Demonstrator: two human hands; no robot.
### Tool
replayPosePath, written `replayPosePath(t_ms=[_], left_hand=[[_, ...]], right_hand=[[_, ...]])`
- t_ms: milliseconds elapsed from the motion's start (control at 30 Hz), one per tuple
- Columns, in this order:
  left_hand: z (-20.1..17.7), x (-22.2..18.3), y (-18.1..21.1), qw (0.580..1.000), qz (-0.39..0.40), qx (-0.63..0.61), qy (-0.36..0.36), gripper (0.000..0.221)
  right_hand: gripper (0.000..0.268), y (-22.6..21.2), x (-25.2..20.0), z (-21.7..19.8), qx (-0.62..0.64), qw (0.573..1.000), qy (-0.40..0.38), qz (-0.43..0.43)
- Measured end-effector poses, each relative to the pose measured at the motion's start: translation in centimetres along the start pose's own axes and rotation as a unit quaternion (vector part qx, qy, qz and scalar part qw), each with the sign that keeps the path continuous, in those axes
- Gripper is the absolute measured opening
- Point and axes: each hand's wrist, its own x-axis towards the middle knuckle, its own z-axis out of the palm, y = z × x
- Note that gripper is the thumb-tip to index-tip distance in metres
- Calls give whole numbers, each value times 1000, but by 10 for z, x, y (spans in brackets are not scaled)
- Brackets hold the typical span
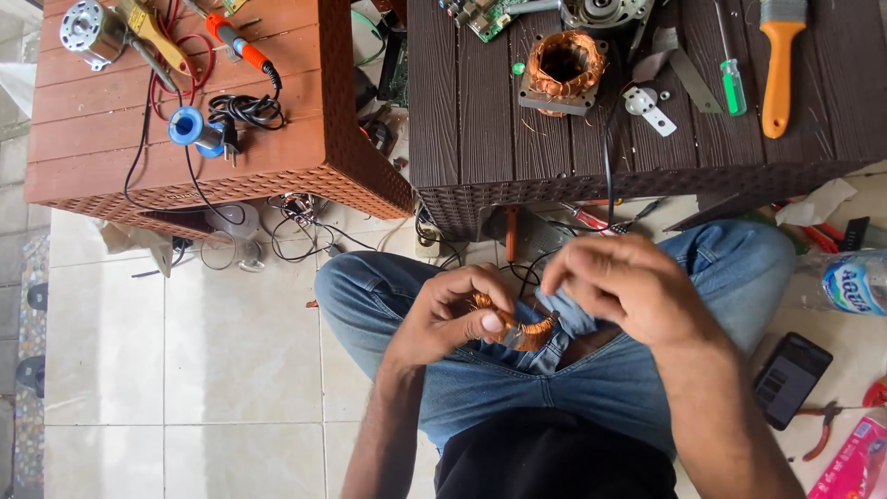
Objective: A person is manually unwinding copper wire from a motor stator core while sitting on the floor.
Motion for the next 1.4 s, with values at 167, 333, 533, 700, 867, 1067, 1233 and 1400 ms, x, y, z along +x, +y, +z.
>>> replayPosePath(t_ms=[167,333,533,700,867,1067,1233,1400], left_hand=[[-18,-5,-25,986,84,-127,65,33],[-22,4,-16,959,157,-153,182,34],[-25,6,8,974,90,-42,204,17],[-1,6,7,995,-77,19,69,16],[-13,2,-6,987,-26,-55,146,20],[-23,1,-17,969,-13,-89,232,22],[-19,-1,-27,960,-24,-86,266,22],[-12,-6,-7,987,-74,62,132,20]], right_hand=[[43,64,9,-9,263,961,6,84],[44,76,-19,-5,241,963,12,121],[56,21,-51,-19,152,974,-162,37],[46,12,-15,-19,220,963,-119,-102],[41,9,-11,-2,-106,989,79,-70],[32,34,-26,0,-369,930,-9,3],[33,23,-37,9,-122,991,-62,2],[35,5,-26,-9,123,990,-32,-61]])
